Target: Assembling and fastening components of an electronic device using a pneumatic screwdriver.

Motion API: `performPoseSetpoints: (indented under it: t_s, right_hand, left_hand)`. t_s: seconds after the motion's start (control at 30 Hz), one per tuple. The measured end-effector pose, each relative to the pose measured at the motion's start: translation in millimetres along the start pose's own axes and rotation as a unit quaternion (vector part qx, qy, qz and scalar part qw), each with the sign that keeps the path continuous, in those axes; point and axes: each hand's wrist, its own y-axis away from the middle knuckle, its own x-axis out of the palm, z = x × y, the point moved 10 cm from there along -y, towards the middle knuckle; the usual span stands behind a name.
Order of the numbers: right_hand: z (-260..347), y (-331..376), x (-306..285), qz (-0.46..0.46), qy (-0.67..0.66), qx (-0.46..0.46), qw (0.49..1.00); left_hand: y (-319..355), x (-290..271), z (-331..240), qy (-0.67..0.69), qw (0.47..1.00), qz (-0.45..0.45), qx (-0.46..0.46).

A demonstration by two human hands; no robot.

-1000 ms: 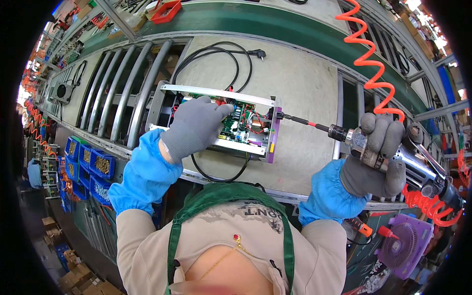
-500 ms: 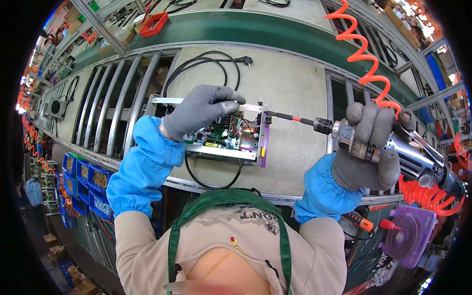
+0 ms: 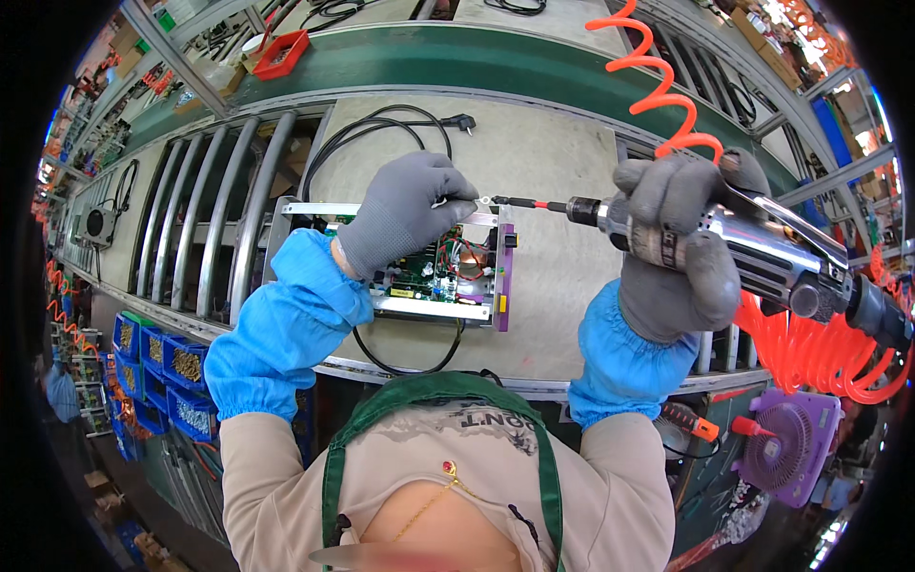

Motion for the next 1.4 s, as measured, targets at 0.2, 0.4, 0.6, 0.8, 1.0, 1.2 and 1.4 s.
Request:
performPoseSetpoints:
  t_s: [0.2, 0.4, 0.6, 0.8, 1.0, 1.2, 1.4]
  right_hand:
    - [-16, 1, 4, 0.043, 0.043, 0.019, 0.998]
    - [-27, 5, 6, 0.029, 0.072, 0.046, 0.996]
    - [-46, 11, 20, 0.003, 0.114, 0.103, 0.988]
    - [-56, 6, 40, -0.005, 0.234, 0.134, 0.963]
    - [-52, 3, 38, 0.013, 0.226, 0.119, 0.967]
    - [-48, 2, 33, 0.03, 0.167, 0.108, 0.979]
    - [-55, 3, 32, 0.036, 0.135, 0.104, 0.985]
  left_hand:
    - [1, 2, -1, -0.013, 1.0, -0.003, 0.01]
    - [0, 12, 1, -0.032, 0.999, 0.015, 0.013]
    - [-5, 35, 9, -0.055, 0.995, 0.088, -0.016]
    - [-9, 42, 13, -0.052, 0.989, 0.131, -0.037]
    - [-8, 46, 15, -0.046, 0.98, 0.186, -0.056]
    - [-8, 46, 15, -0.03, 0.981, 0.184, -0.055]
    - [-8, 42, 14, -0.011, 0.986, 0.157, -0.047]
